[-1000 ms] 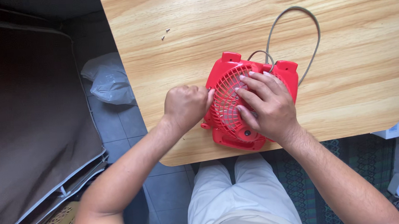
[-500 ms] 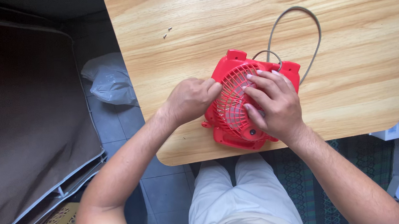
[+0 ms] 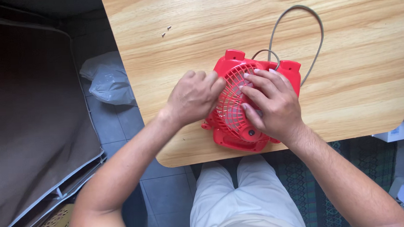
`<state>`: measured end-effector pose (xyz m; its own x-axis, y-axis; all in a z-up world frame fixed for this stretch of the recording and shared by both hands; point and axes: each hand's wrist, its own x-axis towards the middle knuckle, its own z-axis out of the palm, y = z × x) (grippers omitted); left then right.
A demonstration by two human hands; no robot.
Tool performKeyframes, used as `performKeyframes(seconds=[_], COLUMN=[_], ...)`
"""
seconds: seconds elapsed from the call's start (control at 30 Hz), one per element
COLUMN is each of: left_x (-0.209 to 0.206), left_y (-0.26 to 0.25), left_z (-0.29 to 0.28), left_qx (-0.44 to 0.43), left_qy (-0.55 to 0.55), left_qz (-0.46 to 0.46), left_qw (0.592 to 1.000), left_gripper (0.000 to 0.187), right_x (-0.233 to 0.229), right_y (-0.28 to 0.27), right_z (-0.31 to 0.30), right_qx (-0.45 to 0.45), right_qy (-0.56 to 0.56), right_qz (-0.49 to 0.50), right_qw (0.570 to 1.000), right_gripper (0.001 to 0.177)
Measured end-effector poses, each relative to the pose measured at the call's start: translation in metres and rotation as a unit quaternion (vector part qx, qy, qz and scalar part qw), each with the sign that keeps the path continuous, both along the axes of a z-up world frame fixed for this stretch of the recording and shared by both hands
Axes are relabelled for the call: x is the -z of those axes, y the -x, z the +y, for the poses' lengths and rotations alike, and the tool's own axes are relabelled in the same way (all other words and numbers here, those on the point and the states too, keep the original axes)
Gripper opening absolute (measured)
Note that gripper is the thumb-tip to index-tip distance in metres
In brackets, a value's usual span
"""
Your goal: The person disassembles a red portable fan on a wooden table using a screwdriver, removes the front grille and screws, separates the housing, and reassembles it. They also test the airflow with a piece of paper.
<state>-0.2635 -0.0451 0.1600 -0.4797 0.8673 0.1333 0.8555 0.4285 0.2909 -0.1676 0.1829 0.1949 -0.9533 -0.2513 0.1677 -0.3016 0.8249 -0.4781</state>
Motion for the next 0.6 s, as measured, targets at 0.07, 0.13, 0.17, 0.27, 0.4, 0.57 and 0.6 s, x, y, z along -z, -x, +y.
performKeyframes(seconds=[0.07,0.13,0.17,0.27,0.4,0.57,0.6], left_x=[0.004,0.010,0.013,0.015,0.006,-0.005,-0.005], left_y=[0.007,0.018,0.019,0.012,-0.003,0.004,0.007], left_z=[-0.009,-0.011,-0.010,0.000,0.019,0.001,-0.003], left_qx=[0.069,0.099,0.094,0.008,-0.096,0.029,0.093], left_qy=[0.002,0.022,0.038,0.098,0.127,0.019,0.021], left_qz=[-0.001,0.007,0.007,-0.024,0.029,0.001,-0.014], left_qw=[0.998,0.995,0.995,0.995,0.987,0.999,0.995], left_gripper=[0.015,0.013,0.014,0.032,0.041,0.019,0.017], right_x=[0.000,0.002,0.002,0.001,0.003,0.001,0.001], right_y=[-0.005,-0.004,-0.005,-0.002,0.000,-0.003,-0.003], right_z=[0.004,0.004,0.003,0.000,-0.002,0.002,0.002], right_qx=[0.002,0.004,0.004,0.002,-0.014,0.001,0.000], right_qy=[0.002,0.002,0.000,-0.005,-0.020,-0.004,-0.003], right_qz=[-0.005,0.000,0.000,-0.006,-0.002,-0.009,-0.006], right_qw=[1.000,1.000,1.000,1.000,1.000,1.000,1.000], right_gripper=[0.034,0.034,0.033,0.034,0.034,0.034,0.034])
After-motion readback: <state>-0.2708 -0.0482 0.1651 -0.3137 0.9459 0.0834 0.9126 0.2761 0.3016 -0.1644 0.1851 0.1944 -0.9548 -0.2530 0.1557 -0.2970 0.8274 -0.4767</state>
